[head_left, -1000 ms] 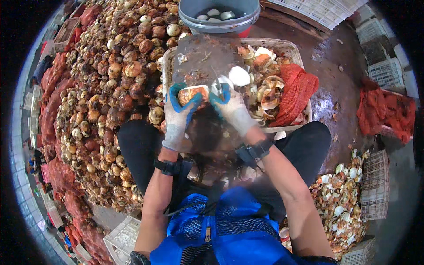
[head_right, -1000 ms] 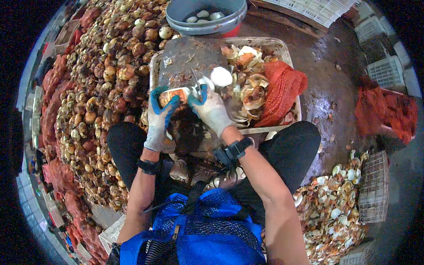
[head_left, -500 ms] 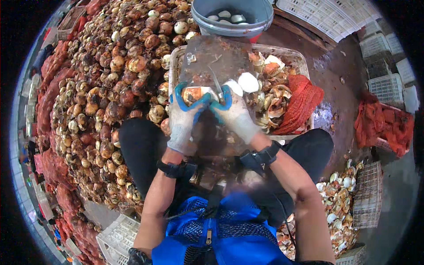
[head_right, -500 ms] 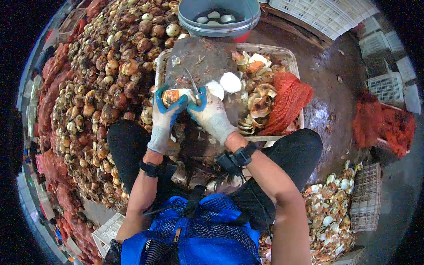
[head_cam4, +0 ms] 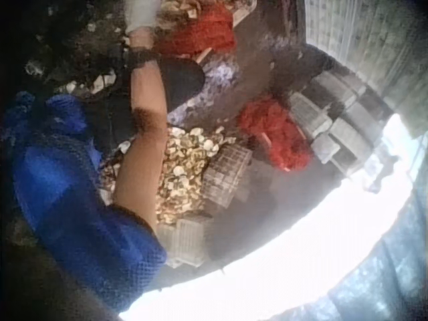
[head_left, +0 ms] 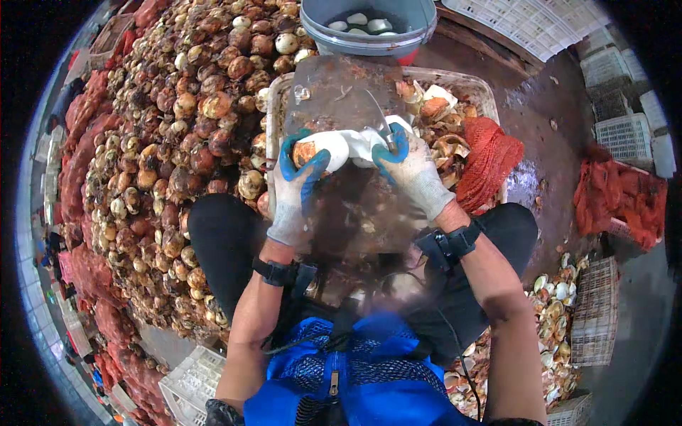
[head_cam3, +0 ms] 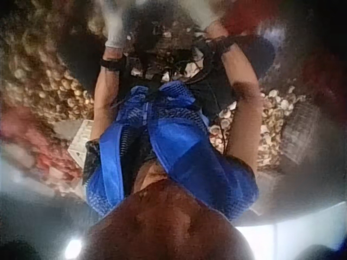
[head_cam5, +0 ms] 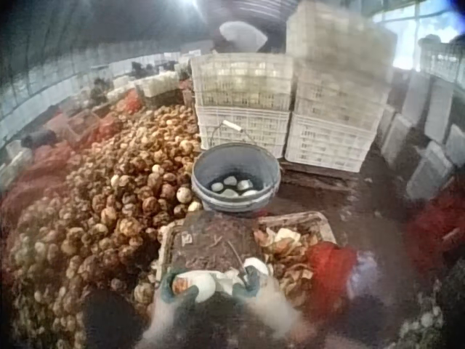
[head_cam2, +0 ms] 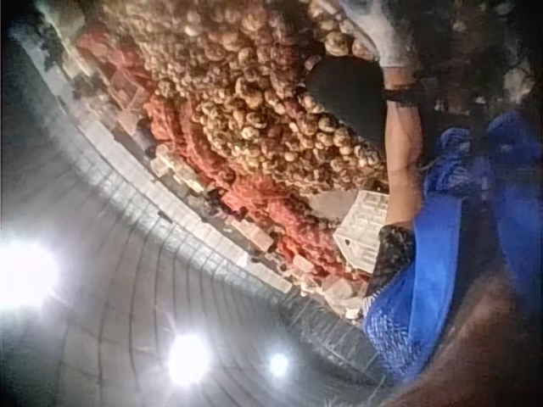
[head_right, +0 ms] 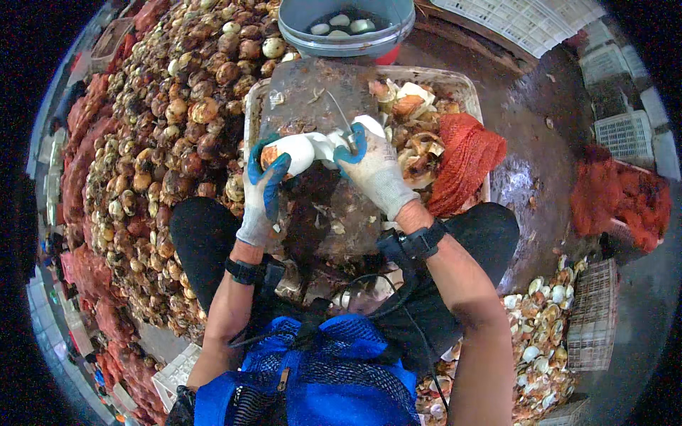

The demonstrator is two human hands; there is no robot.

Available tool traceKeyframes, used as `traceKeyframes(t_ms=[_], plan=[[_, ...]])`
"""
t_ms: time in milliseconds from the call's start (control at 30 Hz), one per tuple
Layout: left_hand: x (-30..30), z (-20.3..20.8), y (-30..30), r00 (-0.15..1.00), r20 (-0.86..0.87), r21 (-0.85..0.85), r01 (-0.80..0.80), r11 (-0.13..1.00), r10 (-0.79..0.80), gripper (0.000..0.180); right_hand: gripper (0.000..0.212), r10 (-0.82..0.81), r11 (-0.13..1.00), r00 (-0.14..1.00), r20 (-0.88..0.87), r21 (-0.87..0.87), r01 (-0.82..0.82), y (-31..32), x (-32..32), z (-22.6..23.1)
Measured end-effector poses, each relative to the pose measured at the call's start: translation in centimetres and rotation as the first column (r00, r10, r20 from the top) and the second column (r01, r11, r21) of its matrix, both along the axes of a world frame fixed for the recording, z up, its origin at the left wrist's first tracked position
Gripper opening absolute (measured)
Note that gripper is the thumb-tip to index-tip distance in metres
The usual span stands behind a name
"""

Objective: Peeling onions with a knife and putting them into a bucket.

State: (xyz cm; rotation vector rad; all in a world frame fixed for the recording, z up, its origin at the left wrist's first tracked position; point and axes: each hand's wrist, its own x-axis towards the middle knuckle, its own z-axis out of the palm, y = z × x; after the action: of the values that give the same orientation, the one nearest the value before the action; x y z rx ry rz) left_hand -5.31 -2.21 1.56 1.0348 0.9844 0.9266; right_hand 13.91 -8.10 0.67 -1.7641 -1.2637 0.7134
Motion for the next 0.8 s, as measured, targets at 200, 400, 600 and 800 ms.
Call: traceKeyframes(t_ms=[200, 400, 600, 800], plan=[[0.6, -1.0, -0.2, 0.979, 0.196, -0.036, 0.061, 0.997, -0.053, 0.047, 0.044, 0.015, 0.987, 0.924, 0.383, -0.151, 0.047, -0.3, 2.8, -3.9], [-0.6, -1.8, 0.3, 0.908, 0.373, -0.043, 0.223, 0.974, -0.191, 0.057, 0.058, -0.121, 0.973, 0.966, 0.23, -0.166, 0.161, 0.5, 3.3, 2.0], [0.2, -2.2, 0.4, 0.894, 0.344, 0.038, 0.291, 0.956, -0.286, 0.069, 0.058, 0.165, 0.949, 0.97, 0.178, 0.239, -0.205, -1.2, 3.2, -0.2], [-0.8, -0.3, -0.5, 0.829, 0.508, 0.0, 0.271, 0.963, -0.234, 0.078, 0.046, 0.234, 0.862, 0.772, -0.591, -0.241, -0.445, -0.6, 2.1, 5.9]])
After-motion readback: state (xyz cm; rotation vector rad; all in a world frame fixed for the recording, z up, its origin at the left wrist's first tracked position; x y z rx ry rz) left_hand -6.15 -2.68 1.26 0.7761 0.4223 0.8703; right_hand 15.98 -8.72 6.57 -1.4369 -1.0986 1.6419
